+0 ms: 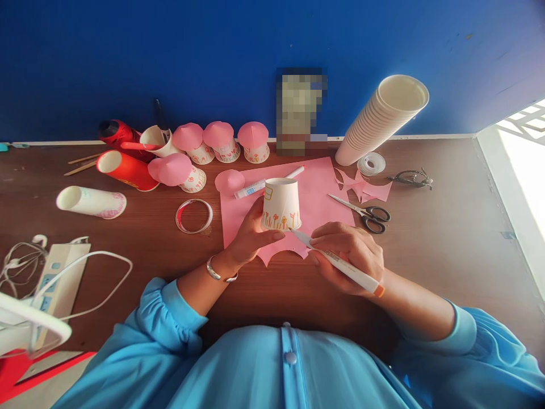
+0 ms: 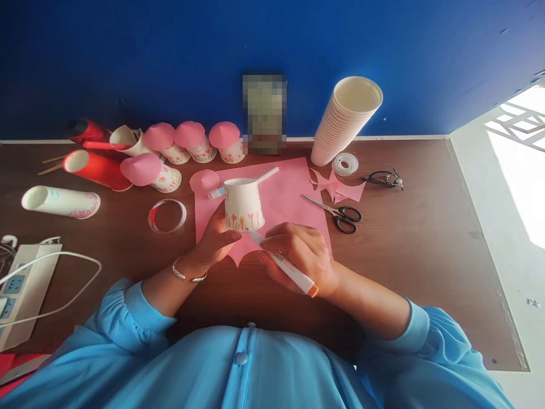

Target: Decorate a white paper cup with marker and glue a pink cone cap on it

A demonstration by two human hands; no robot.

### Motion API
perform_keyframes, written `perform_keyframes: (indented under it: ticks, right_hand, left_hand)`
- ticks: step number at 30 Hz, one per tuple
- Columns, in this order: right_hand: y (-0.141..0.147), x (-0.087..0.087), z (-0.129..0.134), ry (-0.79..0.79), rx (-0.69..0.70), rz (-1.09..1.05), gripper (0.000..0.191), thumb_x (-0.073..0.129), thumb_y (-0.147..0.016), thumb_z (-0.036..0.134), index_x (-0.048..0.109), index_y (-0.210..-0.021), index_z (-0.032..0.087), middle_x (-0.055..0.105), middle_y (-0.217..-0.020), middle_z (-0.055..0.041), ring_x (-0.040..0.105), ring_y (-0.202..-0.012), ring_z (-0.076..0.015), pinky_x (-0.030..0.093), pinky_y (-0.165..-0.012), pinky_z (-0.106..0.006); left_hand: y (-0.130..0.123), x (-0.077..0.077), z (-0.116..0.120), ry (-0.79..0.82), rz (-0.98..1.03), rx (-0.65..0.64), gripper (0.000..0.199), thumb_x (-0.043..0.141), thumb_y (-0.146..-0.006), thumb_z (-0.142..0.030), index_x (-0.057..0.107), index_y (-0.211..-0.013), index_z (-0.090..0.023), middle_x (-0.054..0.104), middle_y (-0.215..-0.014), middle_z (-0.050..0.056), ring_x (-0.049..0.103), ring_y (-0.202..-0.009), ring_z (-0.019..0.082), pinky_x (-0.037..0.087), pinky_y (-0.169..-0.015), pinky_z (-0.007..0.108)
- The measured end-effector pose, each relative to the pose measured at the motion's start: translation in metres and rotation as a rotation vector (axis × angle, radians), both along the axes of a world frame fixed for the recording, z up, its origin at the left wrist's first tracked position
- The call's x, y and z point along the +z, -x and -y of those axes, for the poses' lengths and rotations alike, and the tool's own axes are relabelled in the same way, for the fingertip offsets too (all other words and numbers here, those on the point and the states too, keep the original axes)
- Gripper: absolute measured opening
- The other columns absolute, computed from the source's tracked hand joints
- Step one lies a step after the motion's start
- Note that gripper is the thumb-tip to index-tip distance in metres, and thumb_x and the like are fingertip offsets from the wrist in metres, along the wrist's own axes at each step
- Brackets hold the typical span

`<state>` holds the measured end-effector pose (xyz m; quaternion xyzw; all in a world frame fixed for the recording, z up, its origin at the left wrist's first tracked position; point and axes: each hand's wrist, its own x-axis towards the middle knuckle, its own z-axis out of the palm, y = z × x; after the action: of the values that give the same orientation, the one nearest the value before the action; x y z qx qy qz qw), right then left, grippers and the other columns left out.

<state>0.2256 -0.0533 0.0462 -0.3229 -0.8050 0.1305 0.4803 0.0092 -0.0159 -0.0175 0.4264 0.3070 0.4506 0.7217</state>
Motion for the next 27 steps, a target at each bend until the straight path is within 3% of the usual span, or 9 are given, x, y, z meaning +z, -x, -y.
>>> perform_keyframes:
  ticks: [8,16,27]
  right_hand:
    - [0.0009,-0.0006,-0.0029,-0.03,-0.039,-0.001,0.01,0.066,-0.097,0.013,0.063,-0.104,0.02,0.074,-0.08,-0.0057,0.076,-0.067,-0.0178,0.062,-0.056,-0.027]
    - [0.0011,0.0012,-0.0021,-0.017,-0.016,0.004,0.009,0.064,-0.098,0.015,0.062,-0.103,0.022,0.073,-0.075,-0.0028,0.074,-0.064,-0.017,0.062,-0.056,-0.027]
    - [-0.0038,0.0022,-0.0019,-0.013,-0.029,-0.024,0.014,0.066,-0.097,0.014,0.064,-0.109,0.021,0.074,-0.081,-0.0057,0.075,-0.068,-0.0194,0.063,-0.056,-0.029]
  left_hand:
    - [0.0004,-0.0003,-0.0004,-0.002,-0.011,-0.012,0.072,0.095,-0.074,-0.048,0.067,-0.138,-0.032,0.073,-0.133,0.008,0.068,-0.122,0.033,0.06,-0.098,0.045]
    - [0.0001,0.0008,0.0001,0.02,-0.024,0.019,0.068,0.097,-0.071,-0.048,0.07,-0.131,-0.029,0.075,-0.121,0.007,0.07,-0.114,0.031,0.059,-0.097,0.045]
    - [-0.0008,0.002,-0.0008,0.034,0.001,0.049,0.068,0.098,-0.069,-0.049,0.072,-0.129,-0.031,0.074,-0.122,0.005,0.068,-0.118,0.03,0.057,-0.101,0.046]
